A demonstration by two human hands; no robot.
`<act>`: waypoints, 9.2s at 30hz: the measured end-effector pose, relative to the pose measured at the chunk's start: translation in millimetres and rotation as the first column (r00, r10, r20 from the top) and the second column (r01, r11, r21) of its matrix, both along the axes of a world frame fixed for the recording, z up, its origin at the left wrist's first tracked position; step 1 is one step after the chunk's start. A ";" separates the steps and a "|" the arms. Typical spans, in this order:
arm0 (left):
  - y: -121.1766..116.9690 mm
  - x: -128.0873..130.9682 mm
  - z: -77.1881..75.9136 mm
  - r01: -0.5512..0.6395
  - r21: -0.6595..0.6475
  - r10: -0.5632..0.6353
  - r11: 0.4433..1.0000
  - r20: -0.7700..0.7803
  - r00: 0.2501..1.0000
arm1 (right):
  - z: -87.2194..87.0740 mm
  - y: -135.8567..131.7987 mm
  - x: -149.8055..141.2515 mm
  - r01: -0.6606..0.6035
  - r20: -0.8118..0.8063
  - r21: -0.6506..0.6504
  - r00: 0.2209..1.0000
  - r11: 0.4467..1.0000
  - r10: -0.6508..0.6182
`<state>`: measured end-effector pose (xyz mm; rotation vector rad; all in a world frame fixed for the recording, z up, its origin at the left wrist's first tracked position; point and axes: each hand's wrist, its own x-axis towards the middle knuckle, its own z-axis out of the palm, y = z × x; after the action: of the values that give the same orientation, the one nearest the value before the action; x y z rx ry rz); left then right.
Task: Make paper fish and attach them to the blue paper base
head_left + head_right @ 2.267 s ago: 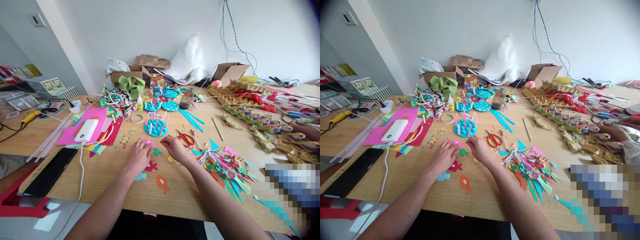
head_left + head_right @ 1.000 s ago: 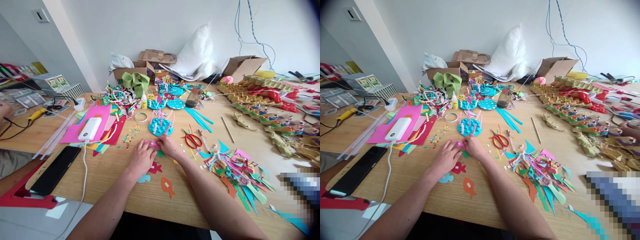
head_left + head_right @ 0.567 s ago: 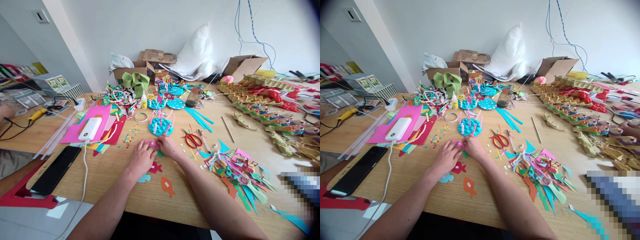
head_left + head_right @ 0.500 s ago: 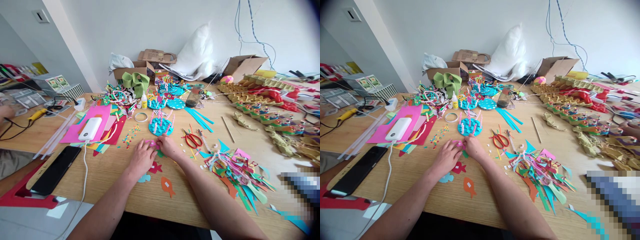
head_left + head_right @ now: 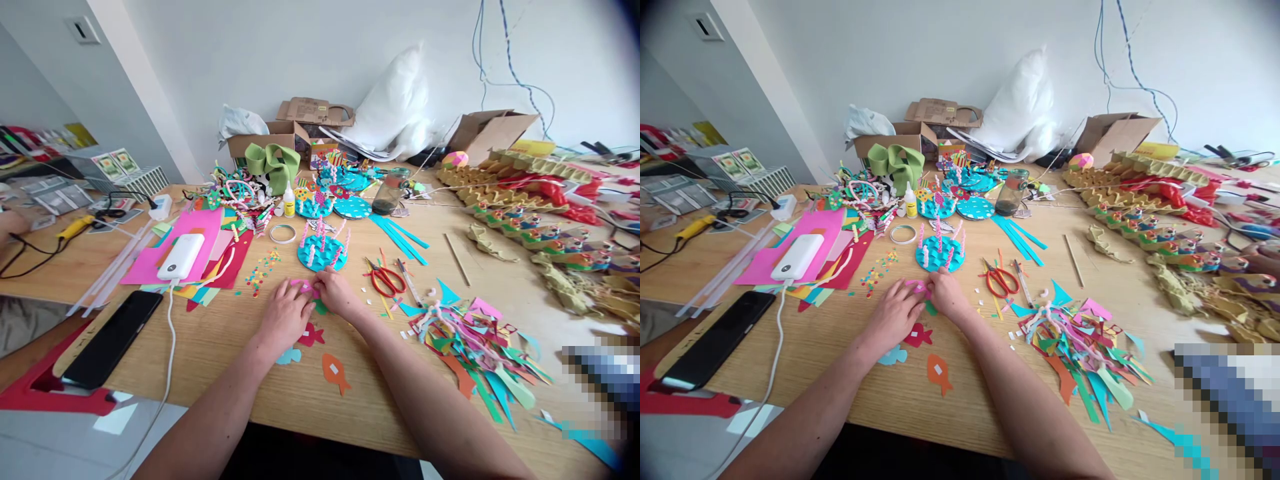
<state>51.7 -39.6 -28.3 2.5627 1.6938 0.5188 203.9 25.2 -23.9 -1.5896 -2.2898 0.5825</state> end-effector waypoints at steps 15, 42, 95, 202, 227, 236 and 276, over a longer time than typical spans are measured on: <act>0.3 0.2 -0.7 0.001 0.003 -0.001 1.000 0.007 1.000 | 7.5 -0.6 -2.4 0.027 0.007 -0.052 1.000 0.998 -0.026; 0.7 0.4 -1.4 0.011 -0.007 -0.011 1.000 0.017 1.000 | 6.5 -0.5 -3.3 0.021 -0.008 -0.049 1.000 0.999 -0.022; -1.8 2.2 2.4 -0.010 -0.058 0.010 0.998 0.006 1.000 | 3.6 1.6 -2.7 0.038 -0.029 -0.068 0.999 0.997 -0.040; -2.0 2.6 0.4 -0.032 -0.045 0.033 0.998 0.022 0.999 | 18.4 3.2 -6.4 -0.466 0.387 0.200 0.846 0.862 0.368; -1.6 1.4 -1.1 -0.014 -0.034 0.015 0.999 0.041 0.999 | 18.1 10.1 -13.7 -0.478 0.458 0.257 0.825 0.840 0.330; -1.8 -1.2 -0.4 -0.005 -0.029 0.007 1.000 0.047 0.999 | 36.5 -20.2 39.7 -0.221 0.294 0.313 0.947 0.924 0.127; -62.9 -43.6 8.5 -0.097 0.080 0.086 0.992 0.129 0.988 | 26.1 -43.4 34.2 -0.116 -0.357 0.122 0.921 0.986 0.153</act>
<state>8.2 -102.4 -19.9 2.4580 1.7904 0.7568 238.1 -18.2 2.2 -1.1685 -2.1170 0.7193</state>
